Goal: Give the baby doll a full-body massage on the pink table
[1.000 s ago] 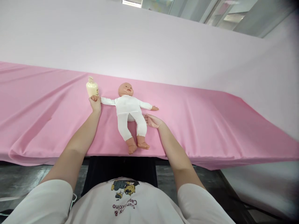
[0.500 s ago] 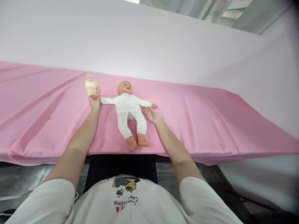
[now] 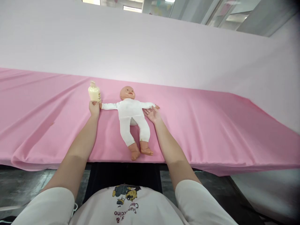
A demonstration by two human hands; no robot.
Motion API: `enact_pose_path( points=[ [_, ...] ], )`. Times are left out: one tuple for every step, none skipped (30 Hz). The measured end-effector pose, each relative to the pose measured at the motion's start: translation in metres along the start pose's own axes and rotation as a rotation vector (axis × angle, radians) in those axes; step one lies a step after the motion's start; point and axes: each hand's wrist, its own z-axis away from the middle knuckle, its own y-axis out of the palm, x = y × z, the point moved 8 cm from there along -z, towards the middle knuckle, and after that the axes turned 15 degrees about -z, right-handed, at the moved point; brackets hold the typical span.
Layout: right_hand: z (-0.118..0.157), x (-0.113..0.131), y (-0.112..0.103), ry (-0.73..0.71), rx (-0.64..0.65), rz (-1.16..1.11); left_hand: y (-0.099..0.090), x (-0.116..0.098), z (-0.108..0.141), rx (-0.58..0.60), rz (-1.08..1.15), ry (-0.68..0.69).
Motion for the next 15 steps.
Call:
enact_pose_path(
  points=[
    [0.001, 0.001, -0.001, -0.011, -0.003, -0.012, -0.001, 0.001, 0.000, -0.012, -0.009, 0.000],
    [0.001, 0.001, -0.001, -0.022, -0.007, -0.021, -0.001, 0.003, -0.001, -0.025, -0.014, -0.003],
    [0.002, 0.002, -0.002, -0.032, -0.014, -0.028, -0.002, 0.005, -0.001, -0.038, -0.014, -0.011],
    [0.002, 0.002, -0.003, -0.043, -0.023, -0.033, -0.002, 0.007, -0.002, -0.048, -0.013, -0.022],
    [0.002, 0.002, -0.003, -0.052, -0.031, -0.039, -0.002, 0.009, -0.003, -0.056, -0.005, -0.035],
    [0.002, 0.003, -0.004, -0.058, -0.040, -0.043, -0.002, 0.011, -0.004, -0.058, 0.009, -0.050],
    [0.002, 0.003, -0.005, -0.063, -0.047, -0.045, -0.001, 0.012, -0.005, -0.054, 0.030, -0.065],
    [0.001, 0.003, -0.006, -0.067, -0.051, -0.044, 0.000, 0.014, -0.006, -0.046, 0.054, -0.080],
    [0.000, 0.004, -0.006, -0.074, -0.050, -0.044, 0.001, 0.015, -0.007, -0.036, 0.074, -0.094],
    [-0.001, 0.004, -0.006, -0.084, -0.046, -0.043, 0.002, 0.016, -0.008, -0.025, 0.089, -0.103],
    [-0.002, 0.006, -0.006, -0.097, -0.047, -0.043, 0.003, 0.016, -0.009, -0.015, 0.099, -0.106],
    [-0.003, 0.007, -0.007, -0.112, -0.054, -0.043, 0.003, 0.016, -0.009, -0.006, 0.101, -0.102],
    [-0.004, 0.009, -0.008, -0.129, -0.070, -0.045, 0.004, 0.014, -0.009, 0.003, 0.103, -0.090],
    [-0.004, 0.011, -0.010, -0.147, -0.093, -0.047, 0.004, 0.012, -0.009, 0.013, 0.106, -0.072],
    [-0.005, 0.012, -0.012, -0.164, -0.117, -0.050, 0.004, 0.010, -0.009, 0.026, 0.111, -0.050]
  ],
)
